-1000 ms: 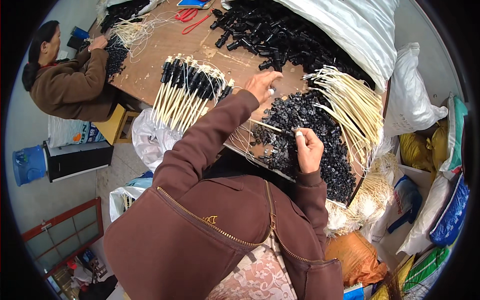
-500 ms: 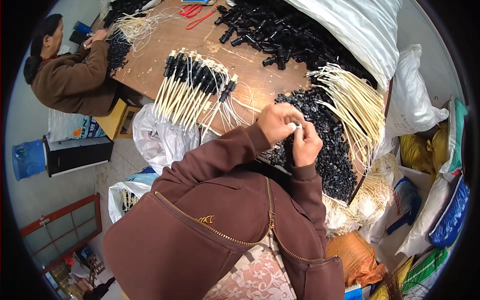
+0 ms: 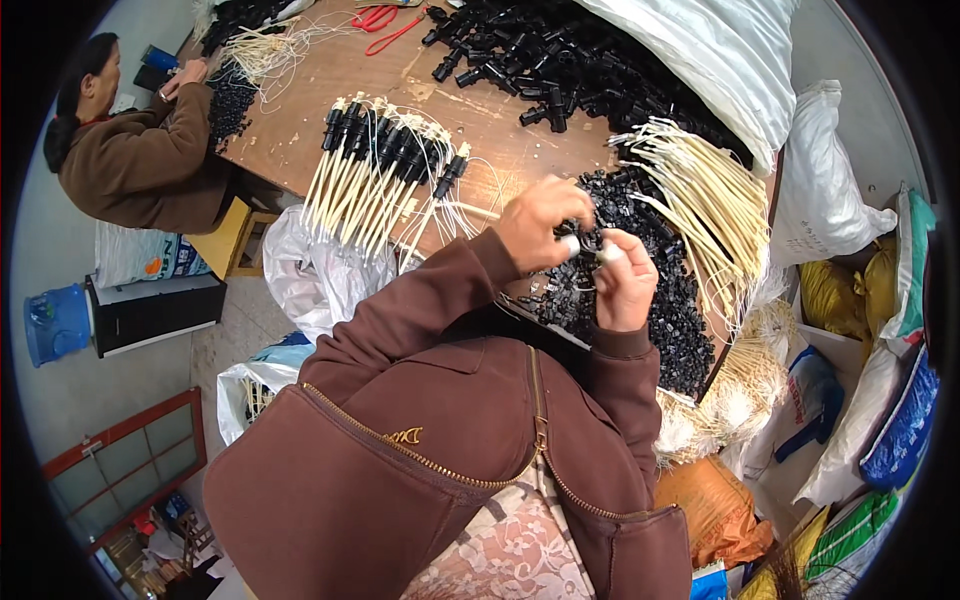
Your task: Assembling electronic wire harnesses by organizing and connecting wires at a workbench.
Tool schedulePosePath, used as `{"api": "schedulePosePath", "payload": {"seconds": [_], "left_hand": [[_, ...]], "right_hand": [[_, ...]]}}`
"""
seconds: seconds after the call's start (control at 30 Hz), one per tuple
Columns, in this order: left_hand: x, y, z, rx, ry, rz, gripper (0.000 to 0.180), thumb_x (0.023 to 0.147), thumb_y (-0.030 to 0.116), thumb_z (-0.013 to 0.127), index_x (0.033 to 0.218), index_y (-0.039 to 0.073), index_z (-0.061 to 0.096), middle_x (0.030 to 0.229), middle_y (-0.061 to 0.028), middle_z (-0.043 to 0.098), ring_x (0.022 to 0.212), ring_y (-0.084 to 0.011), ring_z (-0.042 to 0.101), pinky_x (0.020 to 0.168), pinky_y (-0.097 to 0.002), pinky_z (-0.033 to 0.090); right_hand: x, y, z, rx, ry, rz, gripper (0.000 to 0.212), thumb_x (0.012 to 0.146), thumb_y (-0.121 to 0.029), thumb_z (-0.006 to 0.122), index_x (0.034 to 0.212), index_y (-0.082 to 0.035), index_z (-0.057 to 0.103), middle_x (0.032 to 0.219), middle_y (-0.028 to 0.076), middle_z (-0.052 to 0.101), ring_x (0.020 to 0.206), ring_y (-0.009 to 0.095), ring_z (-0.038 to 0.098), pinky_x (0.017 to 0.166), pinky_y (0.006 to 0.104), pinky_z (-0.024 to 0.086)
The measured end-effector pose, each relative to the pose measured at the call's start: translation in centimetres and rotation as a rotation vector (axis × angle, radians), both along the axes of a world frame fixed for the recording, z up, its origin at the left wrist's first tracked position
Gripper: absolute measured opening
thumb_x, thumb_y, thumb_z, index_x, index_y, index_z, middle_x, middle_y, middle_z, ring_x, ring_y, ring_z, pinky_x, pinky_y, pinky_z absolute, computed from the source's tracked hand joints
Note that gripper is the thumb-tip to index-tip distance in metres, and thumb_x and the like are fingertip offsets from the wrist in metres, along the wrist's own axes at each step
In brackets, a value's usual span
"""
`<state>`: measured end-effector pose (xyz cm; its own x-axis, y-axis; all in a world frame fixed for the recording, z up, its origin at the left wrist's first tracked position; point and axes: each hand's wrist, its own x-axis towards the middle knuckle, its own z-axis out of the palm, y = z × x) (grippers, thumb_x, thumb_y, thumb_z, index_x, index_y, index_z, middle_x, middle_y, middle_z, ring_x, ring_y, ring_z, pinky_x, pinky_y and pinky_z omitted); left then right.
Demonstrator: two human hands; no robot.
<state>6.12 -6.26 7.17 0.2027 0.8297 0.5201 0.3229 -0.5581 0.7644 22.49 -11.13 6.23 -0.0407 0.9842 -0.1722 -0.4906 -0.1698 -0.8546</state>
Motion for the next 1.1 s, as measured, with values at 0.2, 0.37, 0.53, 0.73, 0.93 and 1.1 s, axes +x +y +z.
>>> {"api": "schedulePosePath", "payload": {"seconds": [0.2, 0.37, 0.53, 0.73, 0.93, 1.1], "left_hand": [[-0.5, 0.0, -1.7, -0.216, 0.285, -0.198, 0.03, 0.063, 0.007, 0.057, 0.092, 0.008, 0.067, 0.071, -0.0071, 0.064, 0.054, -0.0281, 0.056, 0.051, -0.0344, 0.047], [-2.3, 0.1, -1.4, -0.261, 0.445, -0.177, 0.035, 0.061, 0.005, 0.058, 0.094, 0.011, 0.065, 0.075, -0.0061, 0.065, 0.055, -0.0232, 0.057, 0.052, -0.0317, 0.047], [-3.8, -2.2, 1.1, 0.068, 0.697, -0.024, 0.025, 0.062, 0.006, 0.06, 0.086, 0.013, 0.064, 0.07, -0.0022, 0.061, 0.05, -0.0234, 0.053, 0.047, -0.0341, 0.043], [-9.9, -3.7, 2.0, 0.151, 0.581, 0.191, 0.015, 0.064, 0.009, 0.061, 0.078, 0.014, 0.062, 0.069, 0.0006, 0.059, 0.055, -0.0205, 0.053, 0.055, -0.032, 0.041], [-23.6, -1.5, 5.0, 0.327, 0.547, 0.716, 0.022, 0.058, 0.009, 0.06, 0.079, 0.016, 0.06, 0.083, 0.0029, 0.061, 0.087, -0.0198, 0.054, 0.094, -0.0381, 0.032], [-26.2, -0.4, 5.5, 0.289, 0.676, 0.942, 0.026, 0.06, 0.009, 0.059, 0.085, 0.016, 0.064, 0.093, 0.0006, 0.063, 0.087, -0.0209, 0.055, 0.096, -0.0401, 0.032]], "right_hand": [[0.5, 0.4, 2.6, -0.052, -0.12, -0.044, 0.024, 0.082, 0.003, 0.055, 0.102, -0.003, 0.067, 0.06, -0.004, 0.05, 0.045, 0.005, 0.033, 0.041, 0.0211, 0.029], [-0.3, -0.3, 2.3, 0.69, -1.242, 0.014, 0.022, 0.081, 0.001, 0.06, 0.102, -0.004, 0.067, 0.058, -0.005, 0.047, 0.046, 0.003, 0.031, 0.041, 0.0205, 0.025], [-2.6, -0.2, 1.4, 0.112, -0.634, 0.143, 0.026, 0.076, 0.001, 0.066, 0.101, -0.005, 0.067, 0.057, -0.003, 0.049, 0.045, 0.006, 0.037, 0.043, 0.021, 0.03], [-9.4, -1.4, 4.5, 0.315, -0.965, 0.079, 0.025, 0.072, 0.0, 0.07, 0.096, -0.005, 0.066, 0.07, 0.001, 0.06, 0.055, 0.012, 0.049, 0.05, 0.0222, 0.039], [-13.0, -1.2, 7.6, 0.631, -1.026, -0.231, 0.02, 0.073, 0.003, 0.066, 0.092, -0.001, 0.066, 0.088, 0.008, 0.066, 0.071, 0.02, 0.06, 0.063, 0.0267, 0.048], [-14.6, -3.3, 7.4, 0.804, -1.162, 0.141, 0.019, 0.074, -0.007, 0.067, 0.093, -0.006, 0.067, 0.09, 0.006, 0.066, 0.07, 0.021, 0.06, 0.062, 0.0291, 0.047]]}}
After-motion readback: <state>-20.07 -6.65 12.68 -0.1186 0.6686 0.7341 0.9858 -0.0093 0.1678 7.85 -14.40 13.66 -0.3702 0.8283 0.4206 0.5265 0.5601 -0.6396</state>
